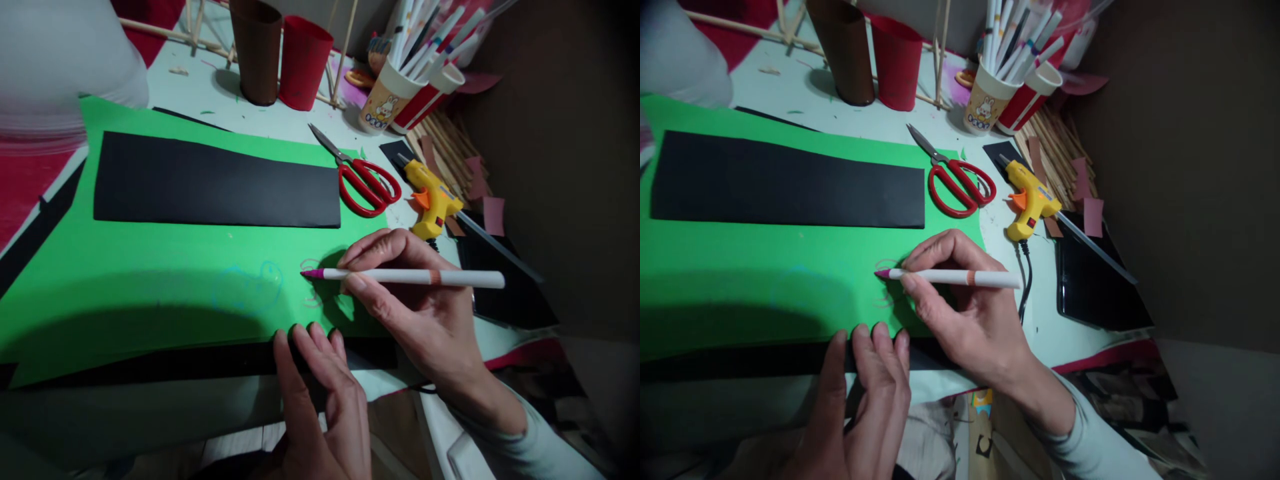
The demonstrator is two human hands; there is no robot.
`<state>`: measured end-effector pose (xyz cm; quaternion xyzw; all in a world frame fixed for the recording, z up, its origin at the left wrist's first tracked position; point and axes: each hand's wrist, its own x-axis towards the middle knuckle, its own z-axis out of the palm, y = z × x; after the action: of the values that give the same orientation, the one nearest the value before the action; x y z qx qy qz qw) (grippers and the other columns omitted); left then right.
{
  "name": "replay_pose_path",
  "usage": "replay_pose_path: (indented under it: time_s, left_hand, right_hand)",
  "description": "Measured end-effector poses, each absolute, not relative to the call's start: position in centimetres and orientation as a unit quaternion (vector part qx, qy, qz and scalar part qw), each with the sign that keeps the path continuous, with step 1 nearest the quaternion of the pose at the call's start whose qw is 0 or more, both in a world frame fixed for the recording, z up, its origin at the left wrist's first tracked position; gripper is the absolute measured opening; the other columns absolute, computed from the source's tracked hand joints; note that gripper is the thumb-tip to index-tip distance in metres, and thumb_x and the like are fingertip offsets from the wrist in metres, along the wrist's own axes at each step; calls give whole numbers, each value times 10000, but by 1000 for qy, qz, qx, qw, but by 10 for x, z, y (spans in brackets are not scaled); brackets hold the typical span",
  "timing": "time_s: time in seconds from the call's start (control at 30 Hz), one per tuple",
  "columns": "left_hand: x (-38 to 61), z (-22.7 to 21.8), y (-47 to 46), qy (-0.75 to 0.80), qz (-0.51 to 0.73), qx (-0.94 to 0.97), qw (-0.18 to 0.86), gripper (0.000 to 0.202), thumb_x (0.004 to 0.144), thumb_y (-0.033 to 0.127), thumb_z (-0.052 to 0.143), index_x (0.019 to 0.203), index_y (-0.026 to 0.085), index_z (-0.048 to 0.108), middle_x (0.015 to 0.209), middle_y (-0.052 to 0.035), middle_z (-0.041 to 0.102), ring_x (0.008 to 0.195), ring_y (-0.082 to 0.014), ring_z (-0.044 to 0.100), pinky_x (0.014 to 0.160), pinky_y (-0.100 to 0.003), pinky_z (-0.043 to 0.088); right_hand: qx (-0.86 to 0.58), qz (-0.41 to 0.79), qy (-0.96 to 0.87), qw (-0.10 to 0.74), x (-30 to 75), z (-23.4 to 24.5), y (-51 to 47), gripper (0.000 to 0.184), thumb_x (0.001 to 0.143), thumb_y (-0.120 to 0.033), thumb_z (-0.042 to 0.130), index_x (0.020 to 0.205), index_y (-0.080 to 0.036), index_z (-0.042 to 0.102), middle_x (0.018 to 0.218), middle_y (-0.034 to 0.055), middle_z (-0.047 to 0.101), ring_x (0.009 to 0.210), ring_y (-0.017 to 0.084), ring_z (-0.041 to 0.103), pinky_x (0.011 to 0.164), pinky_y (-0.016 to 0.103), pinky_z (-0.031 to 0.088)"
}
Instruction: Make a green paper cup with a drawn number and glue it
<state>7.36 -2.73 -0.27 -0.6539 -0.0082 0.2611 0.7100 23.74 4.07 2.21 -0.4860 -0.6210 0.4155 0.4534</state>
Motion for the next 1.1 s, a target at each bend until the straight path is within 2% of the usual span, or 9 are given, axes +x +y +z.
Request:
replay_pose_path:
  time_s: [0.2, 0.33, 0.4, 0.5, 0.63, 0.8, 0.9, 1.0, 1.1]
  left_hand:
    - [71, -5, -24, 6, 246, -641, 727, 686, 918, -131, 257, 1540, 126, 389, 998, -67, 788, 869, -108, 766, 781, -167, 646]
    - [79, -3, -31, 18, 299, -585, 753, 784, 870, -212, 273, 1568, 142, 321, 1004, -41, 803, 889, -81, 765, 803, -116, 621]
    - [83, -4, -35, 18, 326, -561, 761, 812, 848, -230, 335, 1555, 170, 359, 1014, -18, 811, 907, -80, 764, 825, -117, 618]
    - [82, -14, -37, -4, 314, -574, 756, 734, 855, -195, 410, 1489, 166, 481, 1030, -15, 814, 924, -97, 763, 847, -133, 621]
    - [73, -34, -35, -7, 295, -534, 792, 603, 921, -122, 337, 1444, 112, 526, 1050, -32, 802, 941, -89, 758, 841, -153, 634]
    - [70, -40, -32, 71, 357, -386, 847, 661, 859, -188, 418, 1437, 116, 518, 1052, -14, 801, 929, -77, 753, 841, -147, 635]
    - [69, -28, -29, 29, 298, -490, 818, 608, 922, -124, 332, 1491, 65, 431, 1032, -57, 790, 930, -70, 751, 821, -112, 619]
    - [67, -11, -24, -1, 246, -581, 776, 594, 960, -55, 305, 1535, 87, 360, 1020, -72, 764, 921, -99, 751, 801, -161, 642]
    - [66, 5, -19, -38, 180, -752, 633, 469, 1009, 133, 314, 1440, 104, 498, 999, -82, 748, 875, -160, 748, 756, -282, 680]
  right_hand:
    - [-480, 416, -623, 457, 239, 22, 40, 95, 866, -124, 731, 826, -185, 670, 813, 10, 648, 766, 129, 653, 670, 244, 556]
    - [-484, 400, -633, 454, 240, 21, 40, 90, 858, -130, 744, 822, -180, 679, 813, 12, 656, 747, 124, 633, 640, 236, 534]
    - [-481, 400, -636, 453, 240, 21, 41, 87, 856, -126, 748, 823, -176, 684, 817, 12, 665, 744, 122, 637, 638, 232, 535]
    - [-479, 401, -638, 450, 240, 20, 41, 75, 851, -119, 757, 825, -162, 701, 826, 22, 680, 768, 127, 662, 656, 228, 553]
    - [-477, 395, -640, 455, 239, 19, 42, 52, 850, -129, 771, 851, -155, 725, 861, 38, 700, 810, 142, 684, 667, 233, 569]
    - [-467, 392, -646, 459, 239, 16, 43, 86, 851, -117, 773, 858, -177, 711, 858, 20, 717, 813, 139, 693, 692, 236, 576]
    - [-465, 378, -655, 460, 238, 16, 43, 113, 846, -110, 776, 853, -191, 697, 860, 10, 719, 821, 140, 687, 715, 249, 577]
    - [-471, 363, -657, 464, 238, 15, 43, 123, 849, -111, 773, 837, -195, 684, 859, 8, 714, 823, 140, 677, 709, 250, 567]
    - [-477, 356, -653, 468, 238, 14, 43, 129, 856, -114, 767, 829, -197, 671, 860, 9, 708, 829, 141, 670, 711, 250, 559]
